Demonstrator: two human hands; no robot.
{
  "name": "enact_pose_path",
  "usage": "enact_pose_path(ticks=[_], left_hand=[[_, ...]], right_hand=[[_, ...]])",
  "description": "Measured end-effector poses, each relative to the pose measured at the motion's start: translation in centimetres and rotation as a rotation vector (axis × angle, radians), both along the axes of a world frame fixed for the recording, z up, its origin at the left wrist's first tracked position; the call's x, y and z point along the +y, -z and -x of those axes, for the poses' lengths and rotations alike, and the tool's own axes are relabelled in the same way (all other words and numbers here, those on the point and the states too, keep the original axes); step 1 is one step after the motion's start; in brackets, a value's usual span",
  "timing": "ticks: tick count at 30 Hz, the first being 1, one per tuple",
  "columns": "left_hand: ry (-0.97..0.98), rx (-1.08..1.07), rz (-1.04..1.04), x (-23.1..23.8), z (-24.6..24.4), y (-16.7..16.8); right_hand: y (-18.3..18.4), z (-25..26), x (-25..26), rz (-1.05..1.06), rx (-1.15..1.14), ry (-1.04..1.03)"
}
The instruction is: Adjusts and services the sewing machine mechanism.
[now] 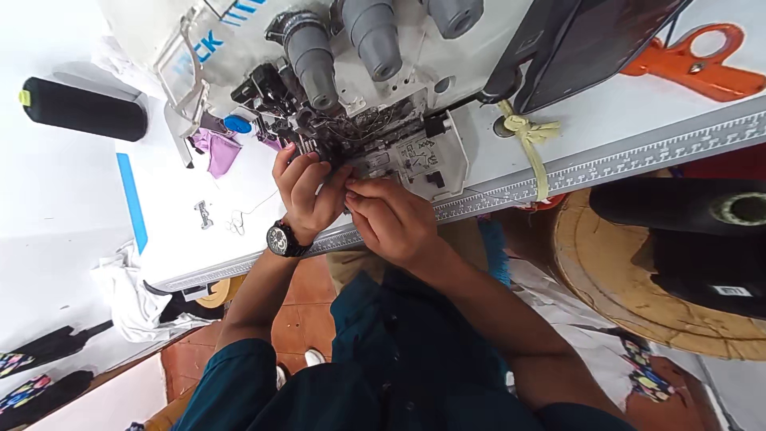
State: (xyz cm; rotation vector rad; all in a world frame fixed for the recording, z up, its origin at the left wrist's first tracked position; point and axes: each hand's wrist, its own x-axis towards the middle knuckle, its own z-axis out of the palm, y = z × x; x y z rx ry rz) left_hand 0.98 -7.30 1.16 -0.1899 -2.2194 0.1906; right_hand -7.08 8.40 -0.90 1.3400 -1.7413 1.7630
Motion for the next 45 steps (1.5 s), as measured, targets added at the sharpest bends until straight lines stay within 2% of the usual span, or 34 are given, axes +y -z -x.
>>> enact_pose_path(ticks=[13, 19, 23, 28, 36, 45], left_hand=[[0.0, 0.001, 0.001, 0.0, 0.1, -0.1], [-0.012, -0.016, 0.033, -0.1, -0.2, -0.1], [-0.027, -0.043, 0.055, -0.2, 0.0, -0.4], [-0.038, -0.055, 0.055, -0.5, 0.3, -0.6], [0.023, -0.08, 0.029, -1.2, -0.2, -0.5], [0.131, -0.056, 0.052, -1.9, 0.0, -0.4]], right_hand=[[0.2, 0.2, 0.0, -0.002, 0.032, 0.013], [0.1, -0.4, -0.2, 0.014, -0.036, 0.02], [0.2, 0.2, 0.0, 0.003, 0.017, -0.01], [0.2, 0.7, -0.1, -0.03, 0.119, 0.057], [0.4, 1.3, -0.7, 0.021, 0.214, 0.06], [0.9, 1.7, 0.0, -0.004, 0.19, -0.039]])
